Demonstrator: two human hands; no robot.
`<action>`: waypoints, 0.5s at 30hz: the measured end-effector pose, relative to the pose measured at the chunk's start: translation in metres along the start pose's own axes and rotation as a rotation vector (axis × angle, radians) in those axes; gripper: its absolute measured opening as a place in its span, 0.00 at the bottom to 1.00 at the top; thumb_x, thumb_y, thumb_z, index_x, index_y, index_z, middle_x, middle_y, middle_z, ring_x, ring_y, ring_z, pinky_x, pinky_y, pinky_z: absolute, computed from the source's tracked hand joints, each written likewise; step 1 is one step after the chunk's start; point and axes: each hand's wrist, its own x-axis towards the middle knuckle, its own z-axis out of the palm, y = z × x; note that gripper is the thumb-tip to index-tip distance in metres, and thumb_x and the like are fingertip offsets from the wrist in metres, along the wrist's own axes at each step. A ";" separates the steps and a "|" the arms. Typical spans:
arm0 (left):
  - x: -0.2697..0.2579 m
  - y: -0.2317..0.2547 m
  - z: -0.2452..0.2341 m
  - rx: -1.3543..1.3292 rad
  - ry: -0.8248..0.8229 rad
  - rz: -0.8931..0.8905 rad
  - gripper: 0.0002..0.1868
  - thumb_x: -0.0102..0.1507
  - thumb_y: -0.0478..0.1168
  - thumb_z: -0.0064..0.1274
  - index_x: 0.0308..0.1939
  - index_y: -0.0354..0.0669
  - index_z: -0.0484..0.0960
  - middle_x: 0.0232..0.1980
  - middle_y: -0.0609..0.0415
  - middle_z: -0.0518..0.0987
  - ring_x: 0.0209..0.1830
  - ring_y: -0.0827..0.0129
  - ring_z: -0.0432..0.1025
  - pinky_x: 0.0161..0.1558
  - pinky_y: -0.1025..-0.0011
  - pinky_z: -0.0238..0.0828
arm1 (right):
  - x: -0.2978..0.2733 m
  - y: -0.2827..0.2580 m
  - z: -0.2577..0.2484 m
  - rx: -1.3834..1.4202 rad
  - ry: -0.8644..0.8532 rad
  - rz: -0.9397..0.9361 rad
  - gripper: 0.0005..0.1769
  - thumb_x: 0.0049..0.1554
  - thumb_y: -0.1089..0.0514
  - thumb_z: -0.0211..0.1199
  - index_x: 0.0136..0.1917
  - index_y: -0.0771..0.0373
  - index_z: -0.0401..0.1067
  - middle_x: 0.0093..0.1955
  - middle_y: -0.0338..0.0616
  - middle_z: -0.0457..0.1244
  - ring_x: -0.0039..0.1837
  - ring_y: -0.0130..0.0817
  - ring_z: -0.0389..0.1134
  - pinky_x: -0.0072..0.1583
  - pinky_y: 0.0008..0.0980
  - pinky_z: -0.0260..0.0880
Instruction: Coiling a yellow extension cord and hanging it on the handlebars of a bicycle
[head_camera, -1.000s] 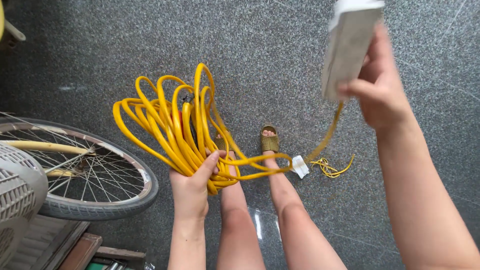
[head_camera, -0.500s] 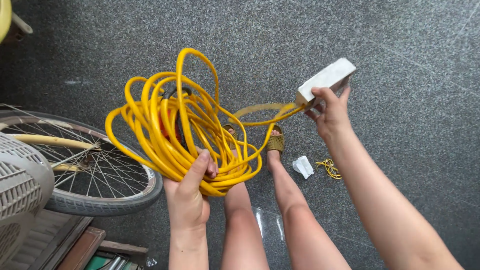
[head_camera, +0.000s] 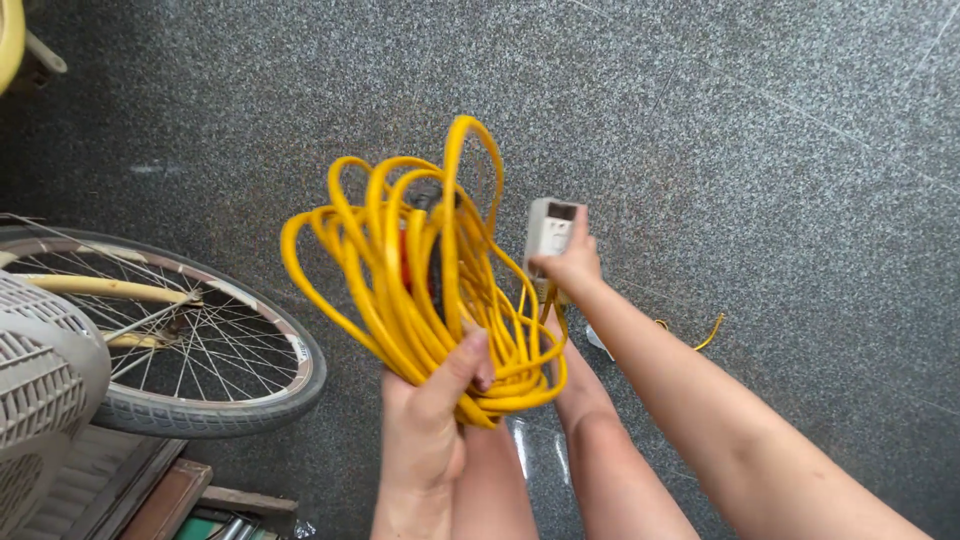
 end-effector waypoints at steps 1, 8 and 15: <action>-0.002 -0.002 0.002 -0.001 -0.027 -0.039 0.08 0.58 0.33 0.58 0.27 0.36 0.76 0.20 0.53 0.72 0.20 0.70 0.67 0.30 0.74 0.67 | 0.001 -0.002 0.008 -0.163 -0.067 -0.026 0.70 0.43 0.61 0.74 0.82 0.37 0.27 0.71 0.51 0.50 0.68 0.50 0.58 0.63 0.51 0.67; -0.005 0.009 0.014 -0.020 -0.122 -0.059 0.08 0.58 0.33 0.59 0.27 0.36 0.76 0.21 0.53 0.73 0.22 0.70 0.68 0.32 0.73 0.67 | 0.032 0.007 0.021 -0.423 -0.136 -0.270 0.63 0.45 0.42 0.69 0.82 0.40 0.31 0.70 0.54 0.52 0.70 0.56 0.58 0.66 0.54 0.59; 0.011 0.018 0.012 -0.020 -0.060 -0.044 0.06 0.57 0.30 0.59 0.30 0.35 0.77 0.20 0.53 0.72 0.19 0.71 0.67 0.29 0.75 0.68 | 0.038 -0.003 0.002 -0.347 -0.104 -0.018 0.56 0.51 0.45 0.68 0.82 0.40 0.35 0.68 0.53 0.53 0.64 0.51 0.61 0.60 0.49 0.67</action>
